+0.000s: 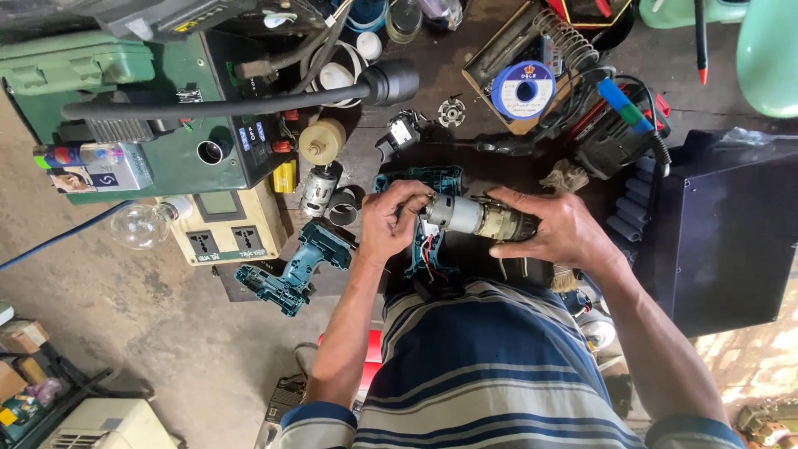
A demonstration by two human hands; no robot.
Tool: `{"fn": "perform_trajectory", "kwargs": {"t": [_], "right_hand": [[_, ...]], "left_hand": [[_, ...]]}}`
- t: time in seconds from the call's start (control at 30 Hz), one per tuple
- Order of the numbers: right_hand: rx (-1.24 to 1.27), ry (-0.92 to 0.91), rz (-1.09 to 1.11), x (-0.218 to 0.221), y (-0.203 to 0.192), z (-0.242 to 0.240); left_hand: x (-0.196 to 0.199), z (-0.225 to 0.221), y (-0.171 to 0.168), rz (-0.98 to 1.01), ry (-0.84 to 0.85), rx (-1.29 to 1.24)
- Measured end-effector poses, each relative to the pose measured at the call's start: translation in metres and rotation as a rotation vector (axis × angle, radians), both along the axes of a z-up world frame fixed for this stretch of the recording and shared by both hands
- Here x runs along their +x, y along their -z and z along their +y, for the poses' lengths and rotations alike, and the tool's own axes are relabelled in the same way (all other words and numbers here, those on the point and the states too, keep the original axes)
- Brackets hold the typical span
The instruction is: Disassembling and reassembling the motor and gearbox assembly of a cordless drill on a repair bench.
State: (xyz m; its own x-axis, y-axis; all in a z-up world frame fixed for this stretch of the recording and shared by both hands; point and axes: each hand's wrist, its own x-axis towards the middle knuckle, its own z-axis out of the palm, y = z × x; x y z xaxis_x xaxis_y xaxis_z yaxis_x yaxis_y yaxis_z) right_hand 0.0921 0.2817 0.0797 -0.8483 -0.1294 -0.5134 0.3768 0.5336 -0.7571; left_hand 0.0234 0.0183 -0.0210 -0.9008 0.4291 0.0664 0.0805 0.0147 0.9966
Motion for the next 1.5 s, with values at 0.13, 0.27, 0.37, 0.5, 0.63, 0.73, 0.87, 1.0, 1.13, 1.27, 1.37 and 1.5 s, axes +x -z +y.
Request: {"fn": "perform_trajectory", "kwargs": {"t": [0.13,0.27,0.37,0.5,0.63,0.73,0.87,1.0,1.13,1.27,1.37,1.5], "right_hand": [[-0.011,0.005,-0.016,0.003,0.005,0.001],[0.019,-0.010,0.027,-0.002,-0.004,-0.001],[0.019,0.001,0.041,-0.002,-0.006,0.000],[0.048,-0.030,0.082,-0.008,-0.011,0.001],[0.029,-0.007,0.073,-0.010,-0.010,0.001],[-0.047,0.010,0.053,-0.010,-0.007,0.002],[-0.020,-0.005,0.087,-0.006,0.000,0.006],[-0.052,-0.023,0.104,0.006,0.007,0.007],[-0.094,0.027,0.129,0.006,0.013,0.001],[-0.098,0.000,0.107,0.002,0.013,0.001],[-0.080,-0.020,0.135,-0.010,0.004,0.004],[-0.042,-0.017,0.127,-0.006,0.011,0.009]], "left_hand": [[0.000,0.000,-0.007,-0.026,-0.008,0.008],[-0.003,0.000,-0.015,0.038,-0.024,-0.020],[-0.003,0.003,-0.016,0.024,-0.049,0.009],[-0.002,0.003,-0.010,0.064,-0.026,-0.024],[-0.001,0.003,-0.012,0.081,-0.021,-0.033],[0.006,0.005,0.003,0.021,-0.045,-0.002],[-0.009,0.006,-0.017,-0.010,-0.006,0.039],[-0.016,-0.006,-0.018,-0.179,0.118,0.215],[-0.020,-0.005,-0.024,-0.279,0.114,0.174],[-0.023,-0.006,-0.031,-0.318,0.125,0.168],[-0.018,-0.002,-0.018,-0.304,0.098,0.171],[-0.005,-0.003,-0.008,-0.308,0.011,0.121]]}}
